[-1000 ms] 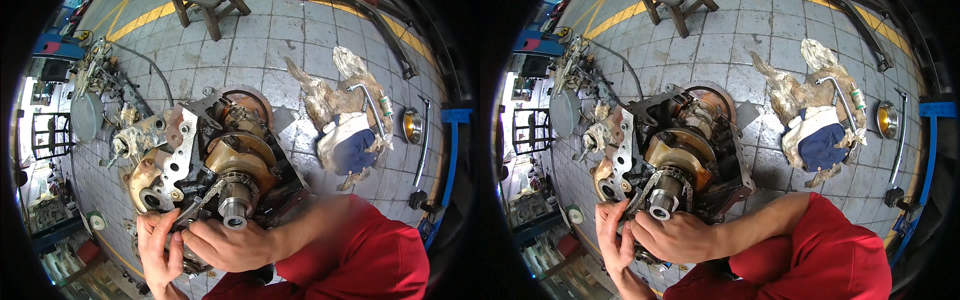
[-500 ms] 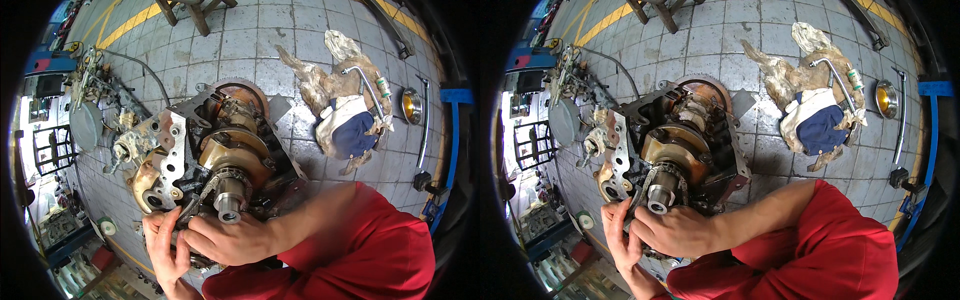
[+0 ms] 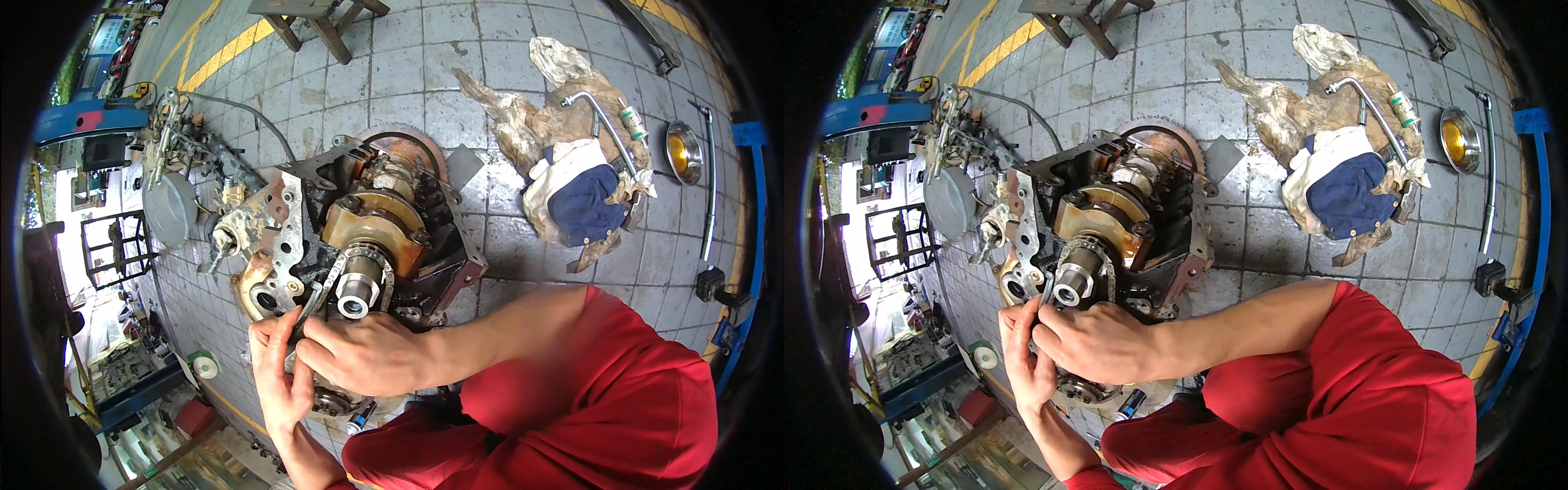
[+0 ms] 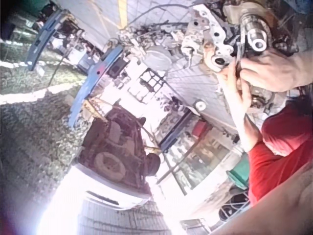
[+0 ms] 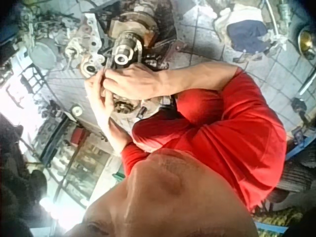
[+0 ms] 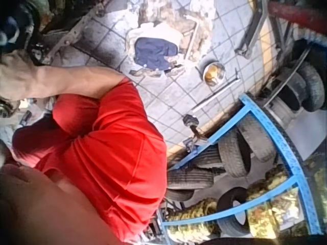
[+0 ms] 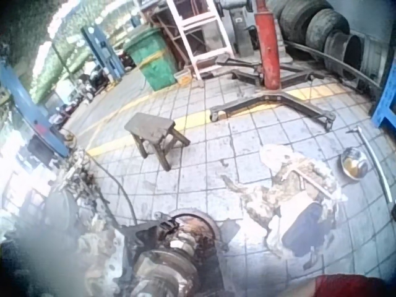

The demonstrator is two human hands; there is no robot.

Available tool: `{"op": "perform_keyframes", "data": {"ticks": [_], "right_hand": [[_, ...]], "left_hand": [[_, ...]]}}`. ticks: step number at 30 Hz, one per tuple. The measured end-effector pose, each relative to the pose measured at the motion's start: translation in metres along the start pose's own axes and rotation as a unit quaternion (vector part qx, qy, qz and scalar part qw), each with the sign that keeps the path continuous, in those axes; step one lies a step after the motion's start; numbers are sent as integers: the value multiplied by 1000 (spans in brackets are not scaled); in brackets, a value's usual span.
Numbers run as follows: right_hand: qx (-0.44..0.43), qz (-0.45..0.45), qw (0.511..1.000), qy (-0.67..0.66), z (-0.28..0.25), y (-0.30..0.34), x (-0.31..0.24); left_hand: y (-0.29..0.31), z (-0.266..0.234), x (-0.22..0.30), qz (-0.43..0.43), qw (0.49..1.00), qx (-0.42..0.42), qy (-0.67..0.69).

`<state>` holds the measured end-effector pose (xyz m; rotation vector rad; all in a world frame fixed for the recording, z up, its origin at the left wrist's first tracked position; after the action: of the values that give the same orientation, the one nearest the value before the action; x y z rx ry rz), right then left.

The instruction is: The person cleans a metal rod with a yellow cloth, then installs it into an engine block. They place a gasket, fit a timing chain, and use a wrench to tighten bolts on the engine assembly.

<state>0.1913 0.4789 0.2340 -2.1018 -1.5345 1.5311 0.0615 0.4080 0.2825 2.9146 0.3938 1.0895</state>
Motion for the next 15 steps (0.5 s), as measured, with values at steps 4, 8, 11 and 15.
{"op": "perform_keyframes", "data": {"ticks": [4, 8, 11, 15], "right_hand": [[10, -8, 1000, 6, 4, 2, -1], [-3, -22, 1000, 4, 7, 5, -2], [10, -8, 1000, -9, 9, 6, -4], [-60, 18, 997, 53, 6, 1, -1]], "left_hand": [[-2, -1, 0, -10, 1000, -2, 2], [-3, 1, 2, 14, 1000, -3, -3], [-3, 1, 2, 0, 1000, -22, -13], [-7, -1, 3, 5, 999, -51, -9]]}}
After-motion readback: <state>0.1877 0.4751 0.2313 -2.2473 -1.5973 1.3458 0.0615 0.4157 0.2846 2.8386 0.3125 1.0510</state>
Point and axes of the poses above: each hand's wrist, its own y-axis away from the middle knuckle, its own z-axis out of the palm, x = y × z, the point moved 7 cm from there along -y, towards the middle knuckle, and after that the axes turned 12 degrees about y, right-handed, at the moved point
